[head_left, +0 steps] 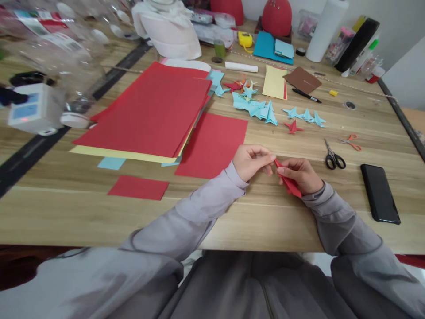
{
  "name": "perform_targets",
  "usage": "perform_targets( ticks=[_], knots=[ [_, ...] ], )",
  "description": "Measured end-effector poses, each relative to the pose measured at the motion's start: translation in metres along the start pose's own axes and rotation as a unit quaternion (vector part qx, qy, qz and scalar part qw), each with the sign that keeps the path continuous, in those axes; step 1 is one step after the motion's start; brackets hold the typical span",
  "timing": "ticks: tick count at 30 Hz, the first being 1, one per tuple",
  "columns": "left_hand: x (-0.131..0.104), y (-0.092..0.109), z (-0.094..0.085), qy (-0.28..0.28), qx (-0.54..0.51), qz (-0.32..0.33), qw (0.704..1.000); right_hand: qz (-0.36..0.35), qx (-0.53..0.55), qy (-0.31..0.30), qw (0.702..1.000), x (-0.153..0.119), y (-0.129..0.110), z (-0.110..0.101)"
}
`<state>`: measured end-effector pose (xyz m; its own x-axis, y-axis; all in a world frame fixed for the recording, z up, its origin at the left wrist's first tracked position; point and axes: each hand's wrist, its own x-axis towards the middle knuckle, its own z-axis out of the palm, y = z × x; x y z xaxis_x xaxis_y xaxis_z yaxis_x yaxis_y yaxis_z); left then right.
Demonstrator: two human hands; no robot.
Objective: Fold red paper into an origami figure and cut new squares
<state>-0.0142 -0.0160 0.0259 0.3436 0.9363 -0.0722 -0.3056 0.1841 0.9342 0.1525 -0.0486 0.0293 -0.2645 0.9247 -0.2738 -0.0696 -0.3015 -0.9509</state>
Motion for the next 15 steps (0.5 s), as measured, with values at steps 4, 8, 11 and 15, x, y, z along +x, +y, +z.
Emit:
perform_targets(
  ticks=[4, 8, 11, 15],
  knots=[
    [0.0001, -0.0011, -0.0003, 0.001, 0.024, 0.008, 1.0, 0.002, -0.005, -0.001, 1.0, 0.0001, 0.0001, -0.0003],
    [0.001, -0.0014, -0.0015, -0.006, 0.003, -0.006, 1.0, -0.002, -0.008, -0.01, 1.0, 0.0, -0.0007, 0.0001],
    [0.0009, 0.0, -0.0012, -0.014, -0.011, -0.022, 1.0, -0.007, -0.007, -0.013, 1.0, -0.0002, -0.0011, 0.0002],
    [-0.0001, 0.0026, 0.0009, -0.017, -0.014, -0.032, 0.999, -0.012, -0.01, -0.011, 1.0, 0.0001, 0.0, -0.0005]
  ],
)
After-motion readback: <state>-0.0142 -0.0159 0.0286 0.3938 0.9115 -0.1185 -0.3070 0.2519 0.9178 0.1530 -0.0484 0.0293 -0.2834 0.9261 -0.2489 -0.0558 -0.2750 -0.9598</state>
